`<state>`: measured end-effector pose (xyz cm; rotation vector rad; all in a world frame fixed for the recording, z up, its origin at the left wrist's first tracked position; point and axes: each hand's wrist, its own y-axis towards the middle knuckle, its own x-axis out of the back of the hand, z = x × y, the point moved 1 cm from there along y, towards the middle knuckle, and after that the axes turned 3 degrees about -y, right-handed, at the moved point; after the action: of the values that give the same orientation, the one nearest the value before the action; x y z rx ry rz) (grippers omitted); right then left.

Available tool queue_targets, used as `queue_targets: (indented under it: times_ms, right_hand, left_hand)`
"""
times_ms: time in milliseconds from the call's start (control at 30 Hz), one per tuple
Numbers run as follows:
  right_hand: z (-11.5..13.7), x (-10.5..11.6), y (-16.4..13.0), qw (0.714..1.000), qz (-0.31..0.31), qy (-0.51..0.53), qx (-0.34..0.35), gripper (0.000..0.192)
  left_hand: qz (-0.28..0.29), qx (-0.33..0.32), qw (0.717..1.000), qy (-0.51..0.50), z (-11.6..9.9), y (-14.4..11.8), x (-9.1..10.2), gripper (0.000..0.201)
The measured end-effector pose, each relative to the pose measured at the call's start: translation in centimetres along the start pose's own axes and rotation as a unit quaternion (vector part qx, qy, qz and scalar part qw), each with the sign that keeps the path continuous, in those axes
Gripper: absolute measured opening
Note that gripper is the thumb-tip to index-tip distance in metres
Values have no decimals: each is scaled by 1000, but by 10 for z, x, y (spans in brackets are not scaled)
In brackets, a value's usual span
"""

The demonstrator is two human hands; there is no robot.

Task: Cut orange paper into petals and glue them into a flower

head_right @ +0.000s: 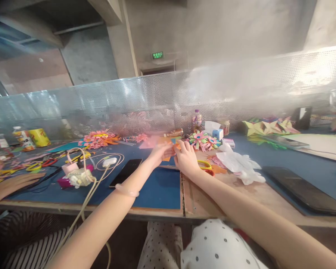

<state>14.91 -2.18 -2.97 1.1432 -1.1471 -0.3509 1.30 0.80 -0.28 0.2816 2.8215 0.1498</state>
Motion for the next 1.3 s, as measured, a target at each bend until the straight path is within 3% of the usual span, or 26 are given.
queue_targets:
  times_ms: [267, 433, 633, 733, 1033, 1300]
  right_hand:
    - [2, 2, 1, 1000, -6, 19, -11, 35]
    - [-13, 3, 8, 976, -76, 161, -128, 19]
    - [-26, -7, 11, 907, 60, 345, -233, 22]
    - [-30, -9, 9, 889, 77, 368, -262, 23]
    - [-38, -12, 7, 872, 73, 377, -304, 22]
    - [-31, -13, 12, 892, 73, 358, -265, 28]
  left_hand:
    - [20, 18, 999, -34, -3, -4, 1, 5]
    - [20, 19, 1000, 9, -3, -5, 1, 4]
    - [39, -30, 992, 114, 2, 0, 1, 6]
    - [46, -40, 989, 138, 3, 1, 1, 8]
    - [41, -31, 986, 156, 6, -3, -3, 8]
    - [23, -76, 969, 234, 3, -3, 1, 3]
